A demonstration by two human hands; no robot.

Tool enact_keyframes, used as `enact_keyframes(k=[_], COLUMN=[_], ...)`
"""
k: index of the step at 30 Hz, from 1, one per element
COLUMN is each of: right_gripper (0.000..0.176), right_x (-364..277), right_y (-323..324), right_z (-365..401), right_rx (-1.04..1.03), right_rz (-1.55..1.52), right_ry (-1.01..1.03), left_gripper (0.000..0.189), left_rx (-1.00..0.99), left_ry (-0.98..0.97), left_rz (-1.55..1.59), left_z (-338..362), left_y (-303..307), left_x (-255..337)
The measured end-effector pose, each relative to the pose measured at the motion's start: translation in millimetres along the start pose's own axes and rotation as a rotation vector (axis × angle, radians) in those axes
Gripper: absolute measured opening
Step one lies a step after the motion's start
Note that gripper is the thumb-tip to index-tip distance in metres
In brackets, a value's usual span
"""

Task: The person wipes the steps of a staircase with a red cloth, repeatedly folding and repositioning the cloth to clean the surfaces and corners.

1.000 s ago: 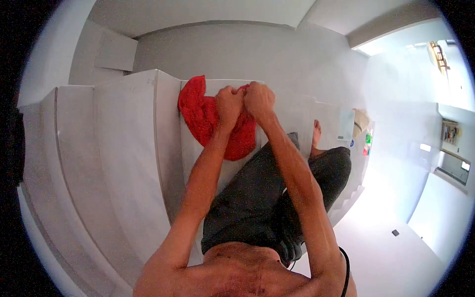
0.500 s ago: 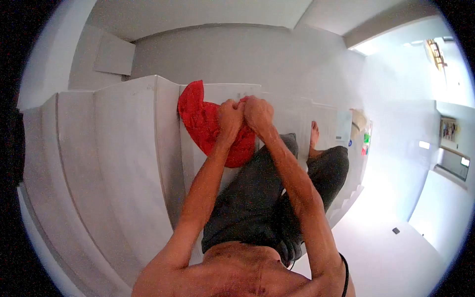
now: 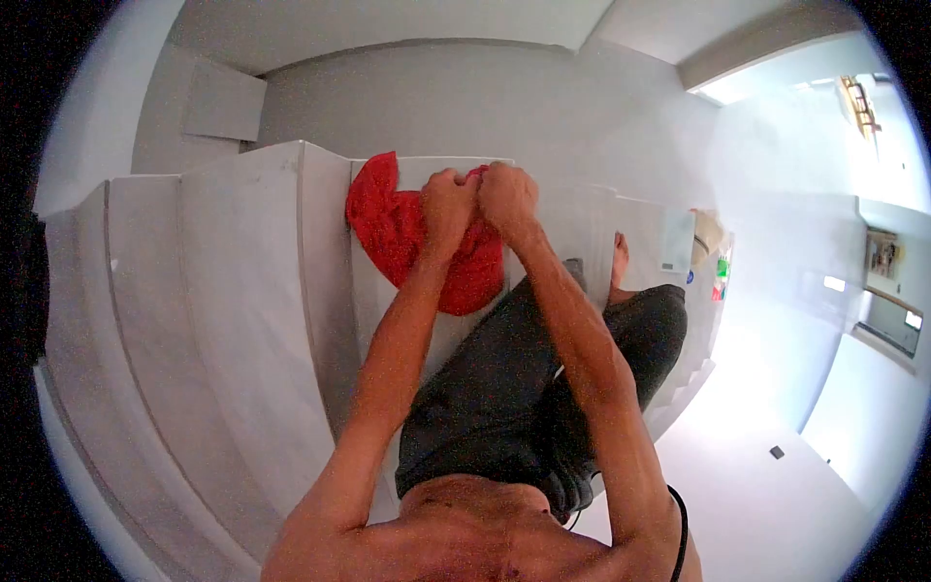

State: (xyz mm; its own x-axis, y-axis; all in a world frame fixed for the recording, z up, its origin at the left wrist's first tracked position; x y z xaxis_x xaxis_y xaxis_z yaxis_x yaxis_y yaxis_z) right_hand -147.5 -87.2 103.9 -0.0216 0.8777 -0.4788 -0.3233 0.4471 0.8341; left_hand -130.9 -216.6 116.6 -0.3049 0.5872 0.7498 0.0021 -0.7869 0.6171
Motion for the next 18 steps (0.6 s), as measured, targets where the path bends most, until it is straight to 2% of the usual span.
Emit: enact_keyframes(k=[2,3,4,7,11,14,18], right_gripper=[0.026,0.027,0.027,0.027,0.027,0.026,0.026], right_x=[-7,-9,-9,-10,-10,-6,-10], right_y=[7,11,10,11,11,3,15], right_z=[14,26,28,16,15,33,7], right_rx=[-0.024,0.083,0.071,0.076,0.113,0.082,0.058], right_rz=[0.047,-0.026,-0.011,0.005,-0.018,0.009,-0.008], right_ry=[-0.072,-0.061,-0.049,-0.020,0.000,-0.038,-0.031], left_gripper=[0.037,0.034,0.032,0.031,0.035,0.035,0.034], left_rx=[-0.038,-0.051,-0.070,-0.011,0.038,-0.046,0.005], left_ry=[-0.015,0.006,0.035,0.075,-0.056,0.014,-0.012], left_rz=[-0.067,-0.057,-0.054,-0.035,-0.047,-0.026,-0.018], left_z=[11,20,27,10,6,30,11], left_y=[-2,-1,-1,1,1,-3,4], left_x=[3,1,-3,-5,3,-6,1])
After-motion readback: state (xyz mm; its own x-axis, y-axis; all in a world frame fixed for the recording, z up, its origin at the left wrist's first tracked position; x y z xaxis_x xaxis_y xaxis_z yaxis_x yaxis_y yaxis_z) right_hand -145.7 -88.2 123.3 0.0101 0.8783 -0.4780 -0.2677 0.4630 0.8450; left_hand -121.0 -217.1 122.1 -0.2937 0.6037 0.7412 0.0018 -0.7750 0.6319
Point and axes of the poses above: each hand's wrist, its own z-axis away from the middle knuckle, its own y-axis out of the back of the hand, x = y × z, the point moved 8 cm from there along -z, towards the middle knuckle, and after that the axes turned 5 degrees about -x, right-handed, at the moved point
